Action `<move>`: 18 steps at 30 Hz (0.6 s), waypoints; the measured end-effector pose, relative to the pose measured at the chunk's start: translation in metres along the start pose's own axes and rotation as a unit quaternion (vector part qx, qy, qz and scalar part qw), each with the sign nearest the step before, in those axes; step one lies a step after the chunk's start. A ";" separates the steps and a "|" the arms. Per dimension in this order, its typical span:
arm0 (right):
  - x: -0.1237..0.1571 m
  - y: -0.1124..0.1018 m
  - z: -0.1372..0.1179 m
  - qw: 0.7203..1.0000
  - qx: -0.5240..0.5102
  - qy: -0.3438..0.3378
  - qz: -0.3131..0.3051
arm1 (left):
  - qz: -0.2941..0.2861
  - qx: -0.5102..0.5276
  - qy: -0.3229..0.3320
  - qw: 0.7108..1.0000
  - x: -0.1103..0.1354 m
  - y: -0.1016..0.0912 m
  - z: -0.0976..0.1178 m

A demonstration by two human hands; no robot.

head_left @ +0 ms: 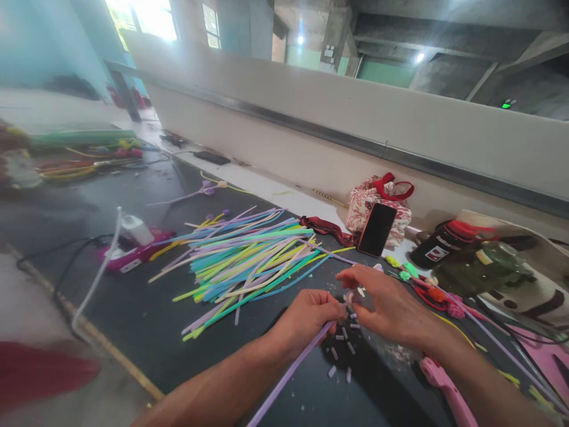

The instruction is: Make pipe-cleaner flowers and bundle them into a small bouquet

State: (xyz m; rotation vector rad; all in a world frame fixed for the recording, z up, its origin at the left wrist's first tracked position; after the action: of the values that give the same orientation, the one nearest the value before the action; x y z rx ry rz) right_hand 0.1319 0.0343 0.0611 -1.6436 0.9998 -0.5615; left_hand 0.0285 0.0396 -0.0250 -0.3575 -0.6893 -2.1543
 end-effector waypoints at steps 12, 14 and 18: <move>0.002 0.009 0.008 0.999 -0.010 0.033 0.020 | 0.027 -0.034 0.013 0.999 0.001 -0.001 0.002; 0.003 0.009 0.007 0.999 -0.009 0.034 0.023 | 0.029 -0.044 0.013 0.999 0.001 -0.001 0.002; 0.003 0.010 0.008 0.999 -0.001 0.041 0.023 | 0.034 -0.064 0.023 0.997 0.002 -0.001 0.001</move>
State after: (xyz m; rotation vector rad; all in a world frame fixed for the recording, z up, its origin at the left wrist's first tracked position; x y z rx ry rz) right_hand 0.1366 0.0352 0.0486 -1.6060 1.0963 -0.6015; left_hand 0.0264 0.0400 -0.0236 -0.3938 -0.5067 -2.1400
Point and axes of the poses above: each hand's wrist, its own x-axis away from the middle knuckle, its own y-axis out of the palm, z = x × y, the point moved 5 cm from there along -x, towards the middle knuckle, and after that the axes turned 8 degrees about -y, right-handed, at the moved point
